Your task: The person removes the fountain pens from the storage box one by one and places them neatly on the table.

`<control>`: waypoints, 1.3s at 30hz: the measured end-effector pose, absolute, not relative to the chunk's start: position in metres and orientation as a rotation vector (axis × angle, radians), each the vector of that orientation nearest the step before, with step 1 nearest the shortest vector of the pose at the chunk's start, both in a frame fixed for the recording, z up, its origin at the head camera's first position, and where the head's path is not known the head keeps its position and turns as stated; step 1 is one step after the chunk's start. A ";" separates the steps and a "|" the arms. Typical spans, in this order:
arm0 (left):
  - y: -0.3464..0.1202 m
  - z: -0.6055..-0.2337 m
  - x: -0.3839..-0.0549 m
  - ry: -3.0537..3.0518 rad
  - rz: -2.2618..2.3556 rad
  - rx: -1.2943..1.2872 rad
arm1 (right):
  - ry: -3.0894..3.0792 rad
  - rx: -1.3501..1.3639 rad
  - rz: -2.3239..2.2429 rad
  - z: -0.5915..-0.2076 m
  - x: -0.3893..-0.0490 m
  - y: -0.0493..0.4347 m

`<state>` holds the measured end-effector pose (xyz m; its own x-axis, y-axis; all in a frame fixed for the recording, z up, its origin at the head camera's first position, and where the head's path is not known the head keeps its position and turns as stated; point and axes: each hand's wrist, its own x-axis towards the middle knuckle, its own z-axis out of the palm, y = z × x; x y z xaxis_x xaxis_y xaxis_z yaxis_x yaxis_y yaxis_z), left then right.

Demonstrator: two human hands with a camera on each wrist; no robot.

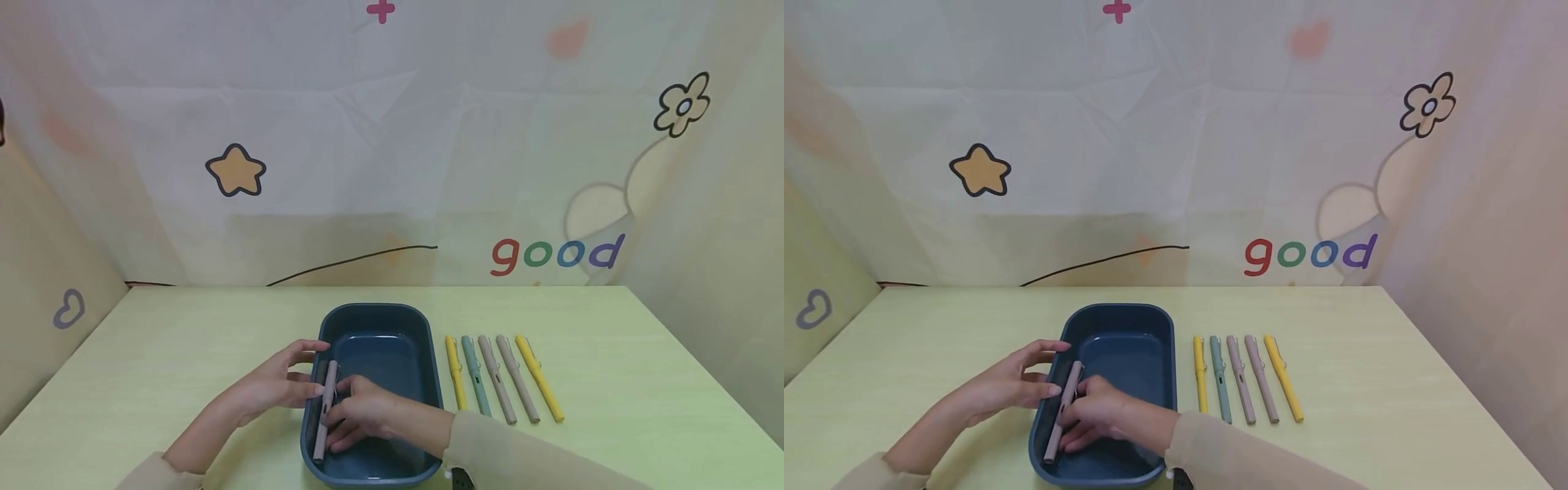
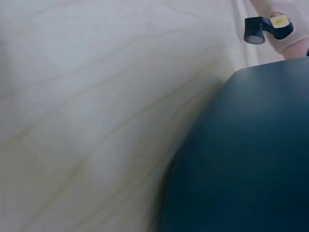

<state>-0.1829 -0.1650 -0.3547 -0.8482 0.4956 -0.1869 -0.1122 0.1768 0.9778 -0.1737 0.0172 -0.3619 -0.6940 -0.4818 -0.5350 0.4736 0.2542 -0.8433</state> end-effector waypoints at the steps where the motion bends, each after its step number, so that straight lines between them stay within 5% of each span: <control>1: -0.165 -0.355 -0.183 1.986 1.717 0.358 | 1.752 -0.009 -1.548 -0.363 -0.173 0.017; 39: -0.162 -0.353 -0.182 2.062 1.710 0.315 | 1.868 -0.247 -1.727 -0.333 -0.191 0.085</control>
<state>-0.1818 -0.1624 -0.3535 -0.8768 0.4427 -0.1877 -0.1024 0.2095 0.9724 -0.1908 0.0850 -0.3334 -0.8164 -0.5029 -0.2840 0.2436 0.1460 -0.9588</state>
